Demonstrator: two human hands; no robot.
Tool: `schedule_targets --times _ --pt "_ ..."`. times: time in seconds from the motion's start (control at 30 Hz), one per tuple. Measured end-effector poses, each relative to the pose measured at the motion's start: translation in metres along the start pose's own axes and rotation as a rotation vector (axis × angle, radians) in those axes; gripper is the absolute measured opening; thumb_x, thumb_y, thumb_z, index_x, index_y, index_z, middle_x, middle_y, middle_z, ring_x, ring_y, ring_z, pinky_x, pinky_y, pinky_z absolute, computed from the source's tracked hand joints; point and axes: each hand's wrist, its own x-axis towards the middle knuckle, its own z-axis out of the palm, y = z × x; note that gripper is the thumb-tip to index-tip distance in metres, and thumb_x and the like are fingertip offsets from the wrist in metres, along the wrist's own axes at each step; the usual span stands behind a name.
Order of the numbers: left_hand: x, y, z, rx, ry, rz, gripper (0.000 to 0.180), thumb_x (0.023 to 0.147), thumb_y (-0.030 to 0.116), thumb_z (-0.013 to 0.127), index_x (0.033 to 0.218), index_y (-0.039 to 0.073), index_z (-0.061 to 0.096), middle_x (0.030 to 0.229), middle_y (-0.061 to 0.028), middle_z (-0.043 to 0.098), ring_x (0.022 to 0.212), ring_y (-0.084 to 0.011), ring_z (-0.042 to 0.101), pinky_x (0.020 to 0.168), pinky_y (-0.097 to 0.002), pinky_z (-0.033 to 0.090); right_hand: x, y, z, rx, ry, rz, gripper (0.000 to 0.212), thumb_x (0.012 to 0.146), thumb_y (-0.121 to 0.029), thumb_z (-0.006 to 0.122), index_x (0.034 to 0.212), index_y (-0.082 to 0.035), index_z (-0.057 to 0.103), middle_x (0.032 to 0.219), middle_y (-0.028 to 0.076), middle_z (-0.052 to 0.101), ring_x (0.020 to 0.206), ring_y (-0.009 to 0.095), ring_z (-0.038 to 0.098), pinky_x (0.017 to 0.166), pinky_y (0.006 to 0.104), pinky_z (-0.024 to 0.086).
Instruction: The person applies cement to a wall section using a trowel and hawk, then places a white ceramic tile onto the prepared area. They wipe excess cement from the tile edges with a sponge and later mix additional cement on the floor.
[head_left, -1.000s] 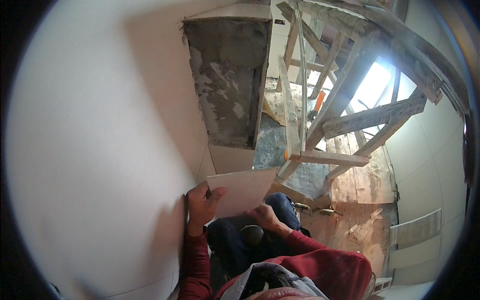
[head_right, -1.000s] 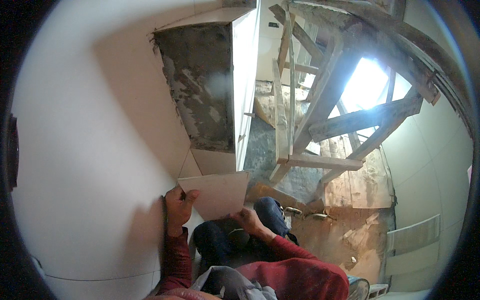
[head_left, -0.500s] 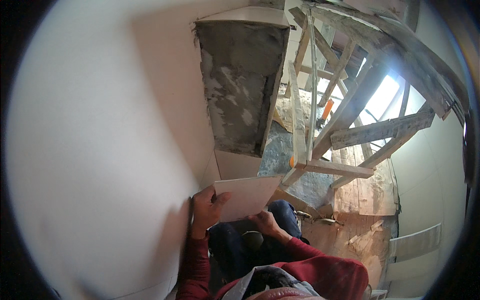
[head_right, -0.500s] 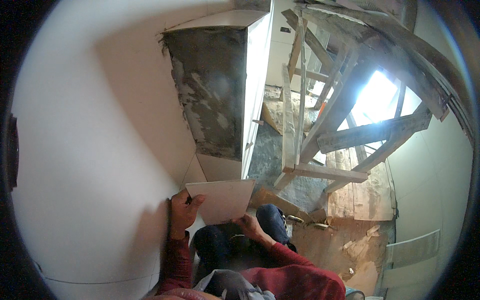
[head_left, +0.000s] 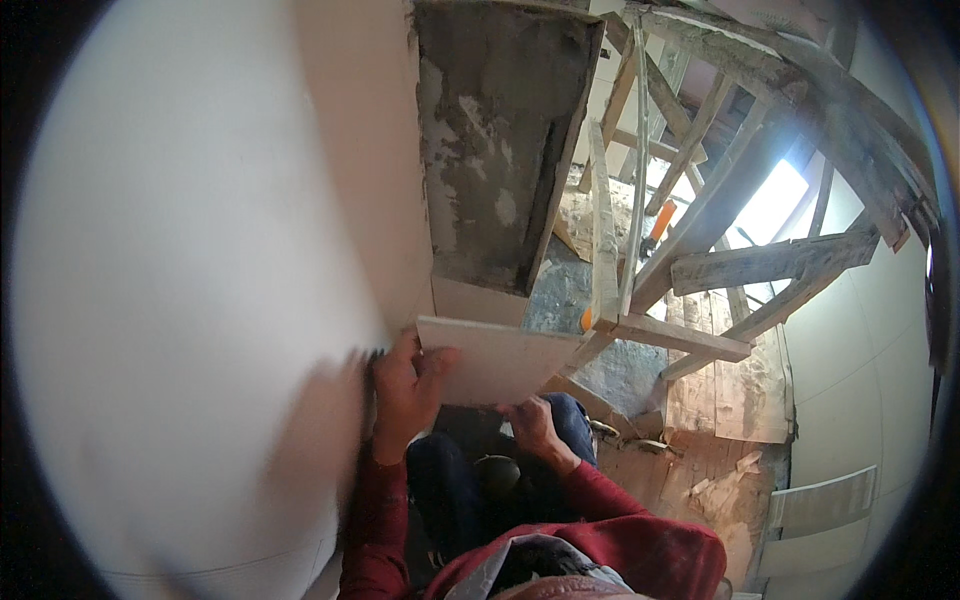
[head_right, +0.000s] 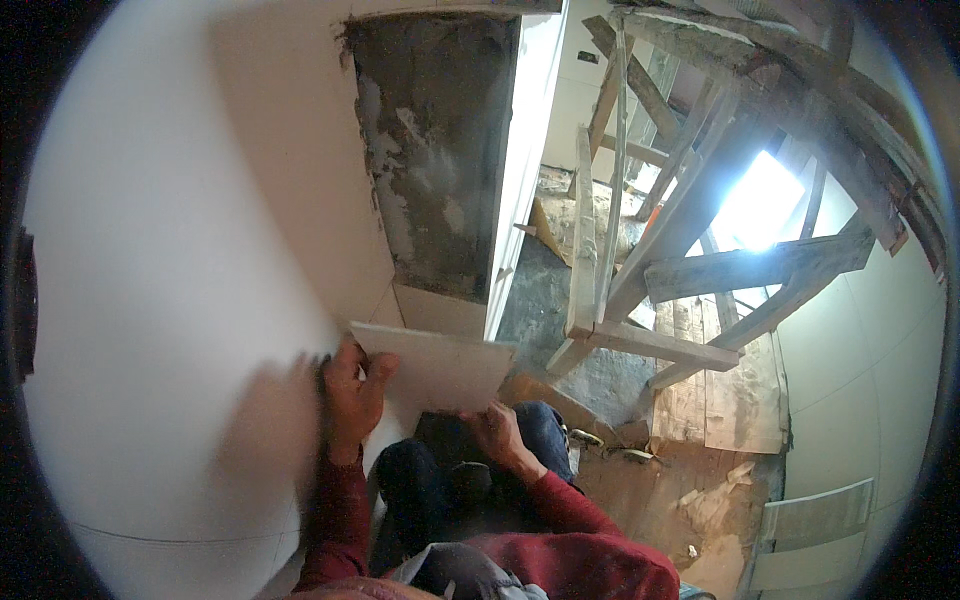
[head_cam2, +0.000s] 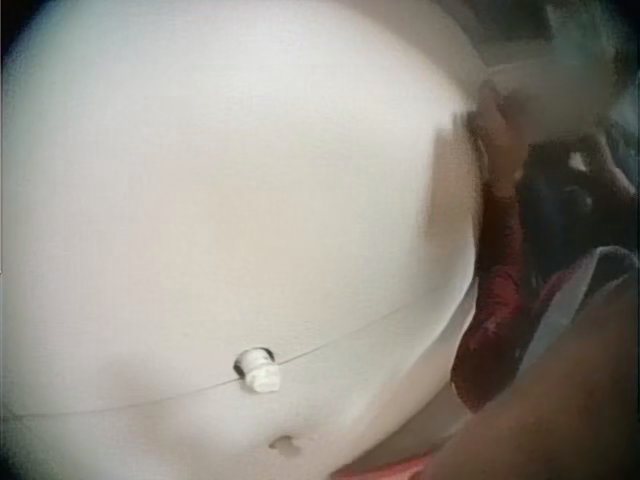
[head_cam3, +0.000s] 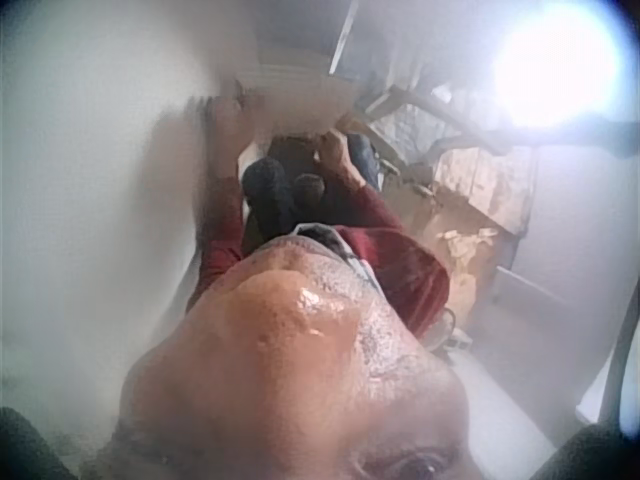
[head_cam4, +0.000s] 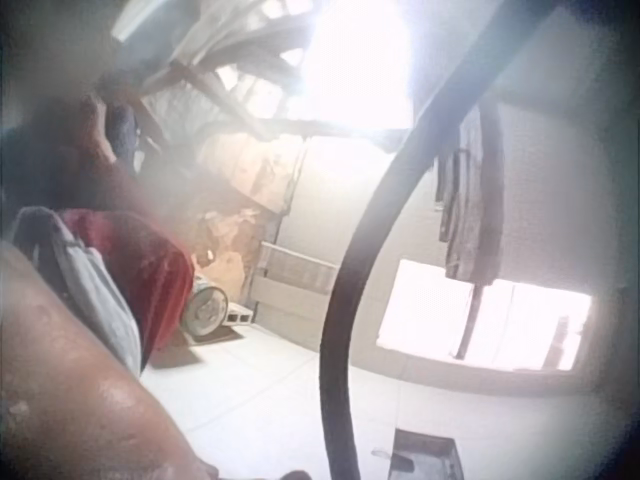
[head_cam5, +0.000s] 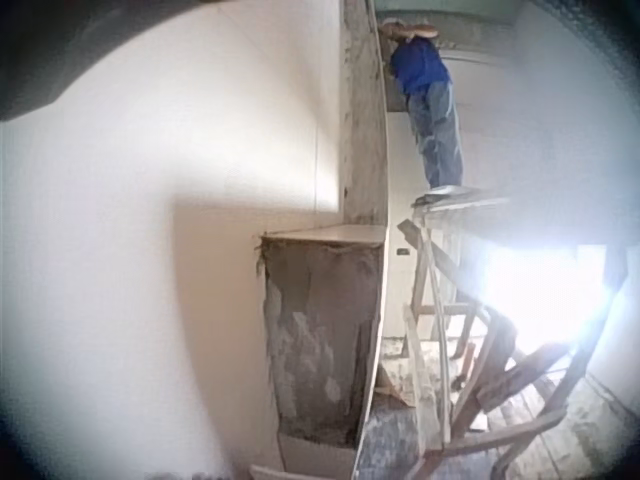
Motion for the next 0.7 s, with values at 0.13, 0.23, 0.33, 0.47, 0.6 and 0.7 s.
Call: schedule_targets --times 0.13,0.23,0.33,0.47,0.6,0.7 --pt "0.021 0.021 0.007 0.048 0.203 0.175 0.056 0.095 0.034 0.064 0.137 0.000 0.048 0.101 -0.0148 0.064 0.082 -0.0179 0.060 0.070 -0.0307 0.048 0.022 -0.042 -0.020 -0.072 0.052 -0.152 0.020 0.094 -0.017 0.061 0.101 0.001 0.064 0.093 0.025 0.065 0.084 0.044 0.065 0.069 0.0441 0.051" --pt "0.047 0.047 -0.004 0.375 0.150 0.360 0.062 0.094 0.035 0.066 0.144 0.005 0.045 0.107 -0.0143 0.058 0.081 -0.0201 0.056 0.070 -0.0303 0.047 0.033 -0.051 -0.020 -0.082 0.067 -0.123 0.022 0.093 -0.020 0.062 0.101 0.001 0.065 0.089 0.025 0.065 0.080 0.043 0.065 0.068 0.0436 0.051" --pt "0.066 0.077 -0.004 0.533 0.135 0.478 0.059 0.092 0.031 0.067 0.144 0.011 0.046 0.117 -0.0165 0.054 0.081 -0.0243 0.057 0.068 -0.0316 0.049 0.042 -0.061 -0.023 0.035 0.102 -0.037 0.022 0.093 -0.021 0.063 0.100 0.000 0.065 0.082 0.025 0.064 0.073 0.042 0.065 0.064 0.0430 0.050" --pt "0.086 0.104 -0.003 0.587 0.203 0.594 0.052 0.092 0.029 0.067 0.140 0.016 0.052 0.132 -0.0141 0.048 0.086 -0.0263 0.060 0.069 -0.0328 0.052 0.050 -0.057 -0.021 0.070 0.166 -0.085 0.023 0.092 -0.022 0.064 0.096 0.000 0.064 0.075 0.023 0.062 0.065 0.038 0.063 0.059 0.0422 0.048" --pt "0.104 0.119 0.002 0.627 0.186 0.778 0.043 0.090 0.026 0.068 0.129 0.013 0.059 0.128 -0.0132 0.054 0.094 -0.0306 0.061 0.076 -0.0375 0.053 0.060 -0.044 -0.026 0.136 0.255 -0.187 0.022 0.090 -0.021 0.067 0.093 0.001 0.064 0.071 0.022 0.061 0.059 0.033 0.062 0.057 0.0408 0.048" --pt "0.127 0.137 -0.005 0.710 0.138 0.910 0.038 0.088 0.022 0.070 0.123 0.011 0.061 0.122 -0.0150 0.057 0.103 -0.0347 0.062 0.084 -0.0402 0.052 0.076 -0.069 -0.036 0.102 0.270 -0.217 0.020 0.089 -0.019 0.069 0.093 0.000 0.065 0.071 0.022 0.062 0.058 0.030 0.062 0.056 0.0389 0.048"
